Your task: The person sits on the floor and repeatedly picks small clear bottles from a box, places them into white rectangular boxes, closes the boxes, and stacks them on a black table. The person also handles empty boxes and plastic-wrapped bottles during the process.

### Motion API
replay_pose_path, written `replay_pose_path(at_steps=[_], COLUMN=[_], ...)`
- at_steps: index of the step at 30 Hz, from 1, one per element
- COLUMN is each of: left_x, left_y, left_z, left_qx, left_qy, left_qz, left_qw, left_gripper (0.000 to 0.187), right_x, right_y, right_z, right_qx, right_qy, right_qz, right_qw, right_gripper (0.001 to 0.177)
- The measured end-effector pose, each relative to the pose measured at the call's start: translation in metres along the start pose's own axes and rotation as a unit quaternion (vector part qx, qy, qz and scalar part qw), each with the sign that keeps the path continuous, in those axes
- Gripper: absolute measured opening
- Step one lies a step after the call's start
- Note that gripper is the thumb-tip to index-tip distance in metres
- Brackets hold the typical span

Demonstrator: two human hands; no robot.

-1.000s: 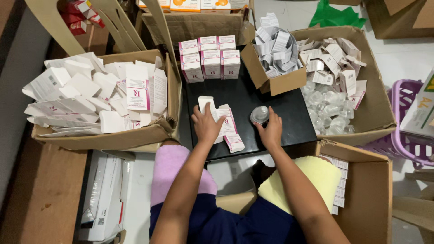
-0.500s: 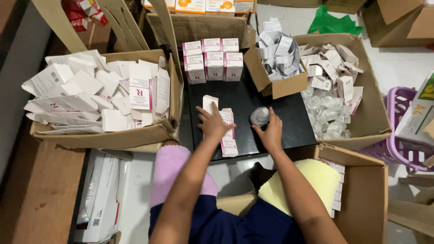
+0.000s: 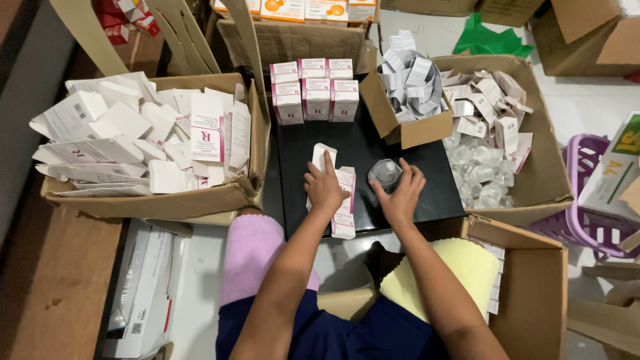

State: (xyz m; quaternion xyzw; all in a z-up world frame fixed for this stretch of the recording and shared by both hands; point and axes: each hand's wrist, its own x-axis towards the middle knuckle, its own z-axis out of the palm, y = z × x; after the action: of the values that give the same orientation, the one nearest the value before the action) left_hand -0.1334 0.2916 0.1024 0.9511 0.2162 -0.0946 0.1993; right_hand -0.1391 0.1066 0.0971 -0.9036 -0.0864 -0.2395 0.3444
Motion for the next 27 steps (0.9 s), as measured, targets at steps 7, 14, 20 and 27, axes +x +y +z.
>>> replay_pose_path(at_steps=[7,14,20,27], left_x=[-0.008,-0.033,-0.056,-0.05], left_y=[-0.036,-0.051,-0.04,-0.045], left_z=[-0.018,-0.037,-0.028,-0.036], left_qx=[-0.21,-0.289,-0.35,-0.419], left_qy=[0.049,0.189,0.242,0.199], left_qz=[0.162,0.273,0.267,0.316], left_qw=[0.963,0.898,0.865,0.828], left_gripper=[0.148,0.157,0.149,0.087], right_x=[0.0,0.015,0.009,0.023], right_y=[-0.052,-0.089,-0.115,-0.108], right_z=[-0.011,-0.016,-0.018,-0.009], right_qx=[0.064,0.27,0.258,0.384], right_qy=[-0.05,-0.136,-0.055,-0.107], right_qz=[-0.102,0.016,-0.002,0.121], right_qw=[0.991,0.953,0.965,0.909], right_gripper=[0.045,0.012,0.012,0.02])
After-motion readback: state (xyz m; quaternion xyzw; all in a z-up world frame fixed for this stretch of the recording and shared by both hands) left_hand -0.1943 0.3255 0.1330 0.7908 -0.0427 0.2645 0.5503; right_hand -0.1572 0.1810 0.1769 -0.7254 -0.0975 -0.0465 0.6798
